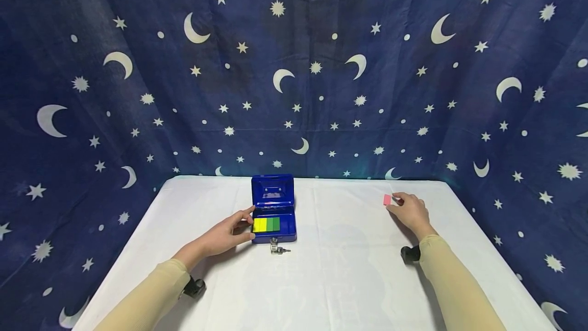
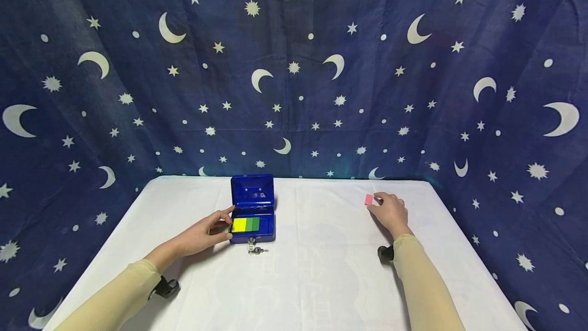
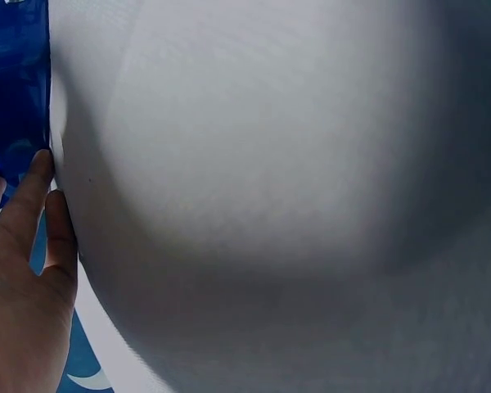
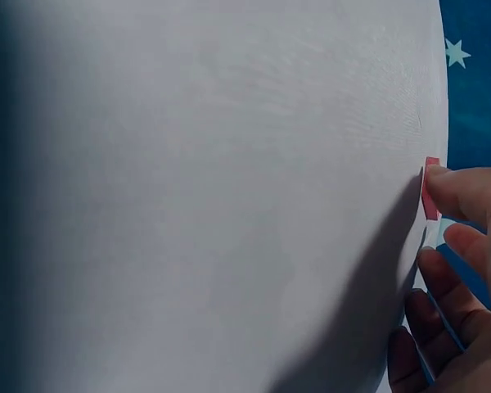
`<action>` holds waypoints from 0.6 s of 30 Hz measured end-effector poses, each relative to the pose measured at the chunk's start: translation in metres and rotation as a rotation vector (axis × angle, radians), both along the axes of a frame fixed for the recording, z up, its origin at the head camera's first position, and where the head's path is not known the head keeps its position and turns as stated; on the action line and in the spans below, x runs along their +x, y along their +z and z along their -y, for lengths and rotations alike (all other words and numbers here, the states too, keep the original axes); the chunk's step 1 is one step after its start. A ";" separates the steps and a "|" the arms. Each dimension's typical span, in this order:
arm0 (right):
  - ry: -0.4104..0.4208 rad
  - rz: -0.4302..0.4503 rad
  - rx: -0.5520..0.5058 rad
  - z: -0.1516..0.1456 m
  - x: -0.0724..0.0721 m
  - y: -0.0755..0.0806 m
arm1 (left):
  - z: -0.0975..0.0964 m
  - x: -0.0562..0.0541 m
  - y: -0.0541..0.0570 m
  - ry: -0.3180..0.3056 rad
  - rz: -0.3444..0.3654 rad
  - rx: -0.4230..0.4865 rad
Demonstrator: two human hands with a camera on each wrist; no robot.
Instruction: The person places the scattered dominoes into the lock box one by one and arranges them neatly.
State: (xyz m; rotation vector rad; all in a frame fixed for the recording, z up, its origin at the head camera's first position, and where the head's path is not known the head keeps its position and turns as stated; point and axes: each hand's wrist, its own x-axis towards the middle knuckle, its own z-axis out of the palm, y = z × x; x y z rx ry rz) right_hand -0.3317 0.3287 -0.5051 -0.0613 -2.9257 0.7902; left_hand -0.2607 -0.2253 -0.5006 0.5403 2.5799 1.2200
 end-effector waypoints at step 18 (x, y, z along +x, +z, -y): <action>0.008 0.128 -0.055 0.000 -0.003 0.007 | -0.001 0.000 0.001 -0.008 -0.006 0.003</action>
